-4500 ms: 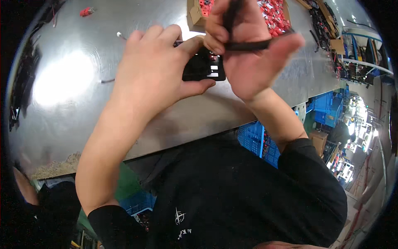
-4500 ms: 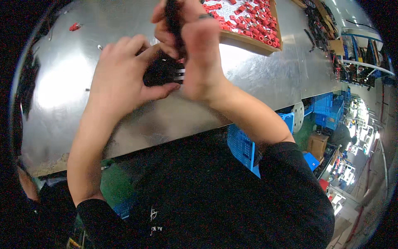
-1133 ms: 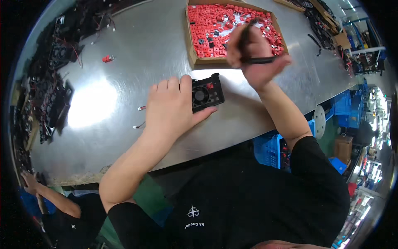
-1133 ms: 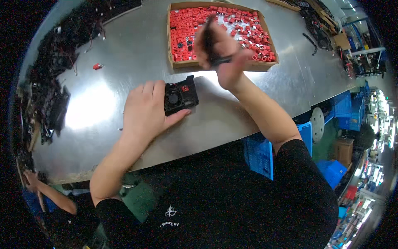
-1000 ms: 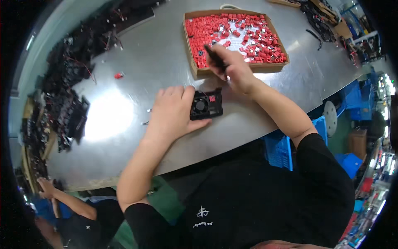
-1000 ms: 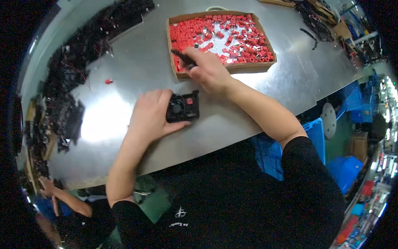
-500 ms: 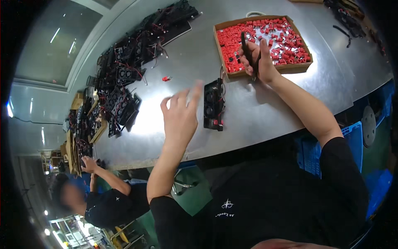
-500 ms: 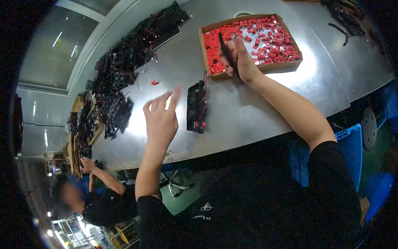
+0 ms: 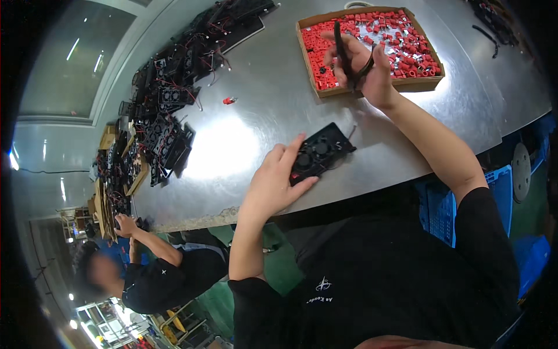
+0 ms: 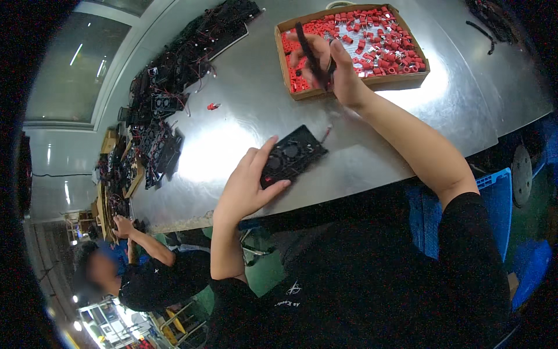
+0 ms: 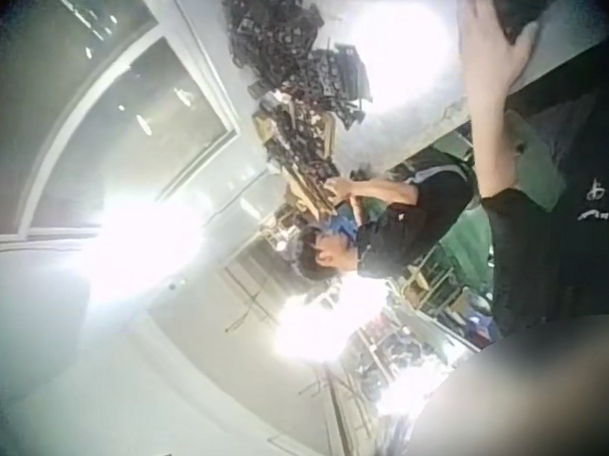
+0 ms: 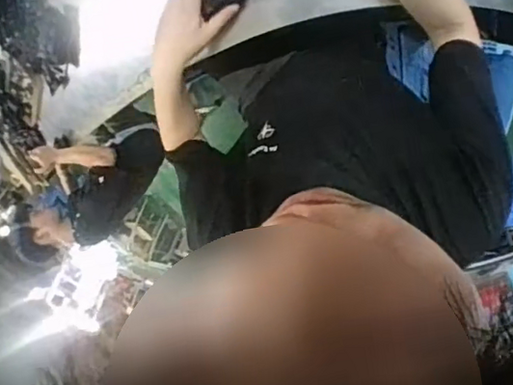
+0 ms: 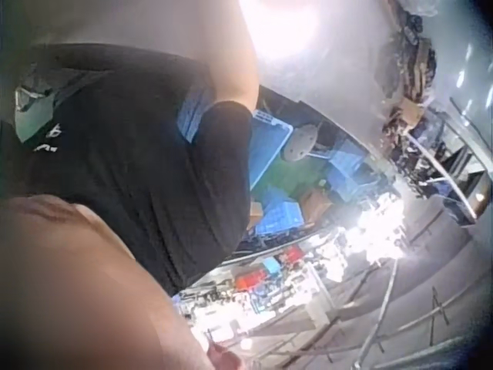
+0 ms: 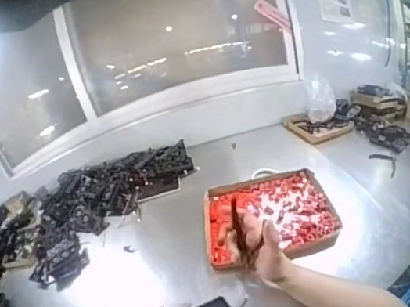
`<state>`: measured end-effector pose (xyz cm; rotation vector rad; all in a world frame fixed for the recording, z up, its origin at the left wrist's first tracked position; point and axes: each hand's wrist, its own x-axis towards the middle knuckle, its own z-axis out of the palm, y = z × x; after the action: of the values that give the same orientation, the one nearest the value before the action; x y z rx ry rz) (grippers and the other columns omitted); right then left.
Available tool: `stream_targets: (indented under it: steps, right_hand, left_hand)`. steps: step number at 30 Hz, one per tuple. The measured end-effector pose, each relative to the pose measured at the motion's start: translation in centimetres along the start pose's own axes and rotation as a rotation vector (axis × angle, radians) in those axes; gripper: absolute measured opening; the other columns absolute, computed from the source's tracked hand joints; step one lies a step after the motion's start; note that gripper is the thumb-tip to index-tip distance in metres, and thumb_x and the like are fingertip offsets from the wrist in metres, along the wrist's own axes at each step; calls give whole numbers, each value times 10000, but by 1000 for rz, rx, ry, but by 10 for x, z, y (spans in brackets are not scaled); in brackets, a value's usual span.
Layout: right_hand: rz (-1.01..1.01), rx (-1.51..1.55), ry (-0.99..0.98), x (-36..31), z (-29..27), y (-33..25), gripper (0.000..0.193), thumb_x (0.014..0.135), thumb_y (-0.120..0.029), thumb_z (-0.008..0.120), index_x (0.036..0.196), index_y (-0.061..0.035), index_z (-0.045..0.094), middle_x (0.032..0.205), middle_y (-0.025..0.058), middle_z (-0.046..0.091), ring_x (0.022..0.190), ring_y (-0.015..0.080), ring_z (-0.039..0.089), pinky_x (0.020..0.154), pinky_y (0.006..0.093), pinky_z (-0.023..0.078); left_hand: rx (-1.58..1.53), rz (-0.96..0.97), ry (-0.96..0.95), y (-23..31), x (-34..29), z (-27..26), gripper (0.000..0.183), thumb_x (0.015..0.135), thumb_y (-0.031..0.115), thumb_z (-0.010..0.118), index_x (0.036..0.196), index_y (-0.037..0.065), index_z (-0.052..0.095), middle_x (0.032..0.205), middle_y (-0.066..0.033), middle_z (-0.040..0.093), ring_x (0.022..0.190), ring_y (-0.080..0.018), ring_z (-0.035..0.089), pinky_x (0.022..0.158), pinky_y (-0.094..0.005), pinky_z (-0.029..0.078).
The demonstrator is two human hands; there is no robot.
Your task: Assembling electronic cooling fans by attaching wires and components at a factory workbench.
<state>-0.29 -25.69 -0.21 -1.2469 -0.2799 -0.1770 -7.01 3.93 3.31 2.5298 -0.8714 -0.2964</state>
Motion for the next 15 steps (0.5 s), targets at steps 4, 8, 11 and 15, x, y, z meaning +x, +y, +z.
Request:
stream_targets:
  steps: [4, 8, 11, 15]
  right_hand:
    - [-152, -13, -74, -7, 13, -20, 1358, 770, -1034, 360, 1635, 14, 365, 1215, 74, 592, 918, 141, 554, 733, 266, 426]
    - [-191, 412, -125, -40, 38, -30, 1395, 684, -1104, 370, 1457, 48, 519, 978, 115, 609, 761, 162, 535, 685, 291, 432]
    - [-68, 378, -242, -47, 30, -11, 1341, 691, -1100, 379, 1374, 44, 540, 896, 91, 550, 732, 159, 495, 681, 294, 414]
    - [69, 640, -137, -40, 32, 14, 1165, 727, -1052, 461, 1365, -81, 543, 902, 33, 482, 723, 148, 453, 669, 294, 366]
  left_hand:
    - [-24, 87, -185, 1, 37, 12, 914, 864, 409, 846, 1626, 120, 434, 1165, -189, 622, 1025, -419, 650, 902, -486, 556]
    - [-147, 222, 44, 0, 76, 39, 874, 826, 485, 866, 1536, 127, 502, 1193, -214, 698, 1089, -428, 699, 895, -515, 570]
    - [-190, 158, -66, 7, 92, 37, 717, 786, 491, 892, 1313, 110, 591, 1168, -176, 714, 1067, -419, 702, 873, -528, 570]
    - [-82, 317, 252, -14, 87, 50, 666, 732, 509, 893, 1180, 81, 650, 1086, -134, 673, 1025, -373, 623, 840, -492, 537]
